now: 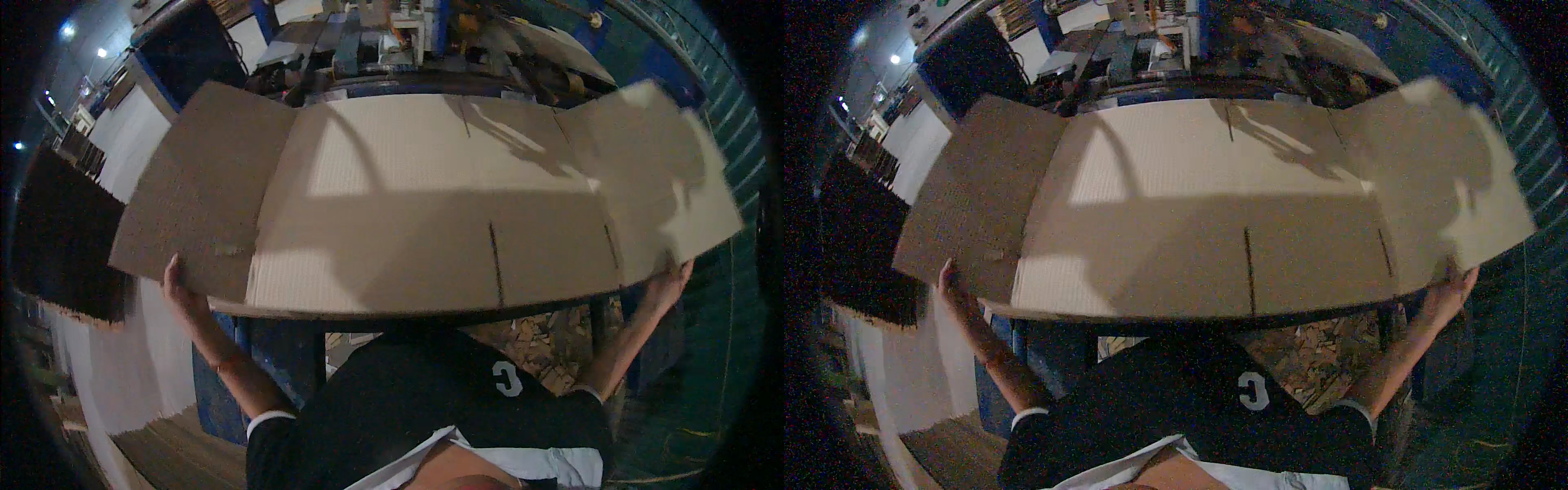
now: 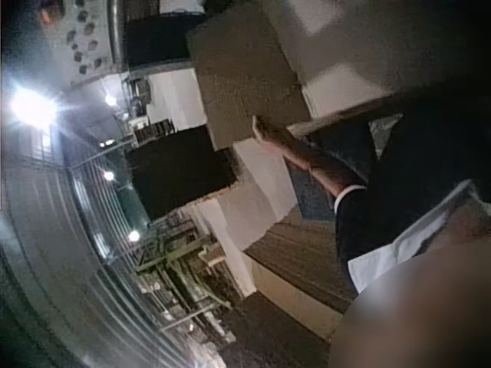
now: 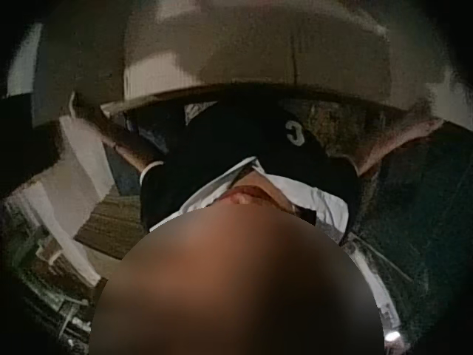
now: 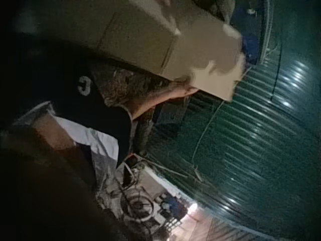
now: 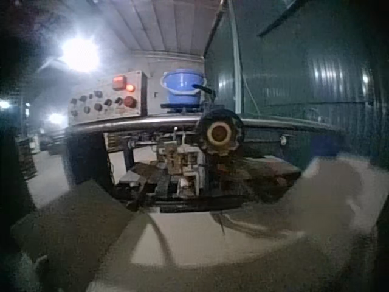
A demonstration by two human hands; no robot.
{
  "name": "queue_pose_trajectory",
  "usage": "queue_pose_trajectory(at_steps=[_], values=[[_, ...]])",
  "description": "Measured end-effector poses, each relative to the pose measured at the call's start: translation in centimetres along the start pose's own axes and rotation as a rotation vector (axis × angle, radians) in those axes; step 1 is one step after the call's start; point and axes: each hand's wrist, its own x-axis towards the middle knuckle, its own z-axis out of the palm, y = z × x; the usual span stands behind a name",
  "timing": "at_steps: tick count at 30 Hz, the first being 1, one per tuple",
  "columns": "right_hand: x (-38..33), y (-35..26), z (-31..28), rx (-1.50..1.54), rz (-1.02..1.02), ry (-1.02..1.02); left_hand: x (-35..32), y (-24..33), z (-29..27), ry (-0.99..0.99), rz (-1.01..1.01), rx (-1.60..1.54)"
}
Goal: The person repeatedly picks up flat cardboard sheets, folds them into box shapes, and places them into a machine. The person continues this repetitive folding and feeding process throughout the clip.
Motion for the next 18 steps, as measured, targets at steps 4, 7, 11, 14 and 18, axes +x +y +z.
queue_pose_trajectory(at_steps=[4,7,11,14,18], values=[[-10.7,-4.7,0.4,-0.628,-0.178,-0.037,-5.0,2.5,0.0,-0.116,0.021,-0.06],[-15.4,-2.8,2.6,-0.39,-0.616,-0.717,-9.3,4.5,3.6,-0.281,0.113,0.21],[-17.6,-1.7,5.4,-0.706,-0.64,-1.024,-12.1,6.6,9.3,-1.027,0.509,0.623],[-16.5,-1.6,7.2,-0.708,-0.623,-1.136,-12.3,6.5,12.2,-1.28,0.784,0.851],[-14.9,-1.9,8.3,-0.695,-0.567,-1.28,-11.9,5.9,13.1,-1.306,0.747,0.853]])
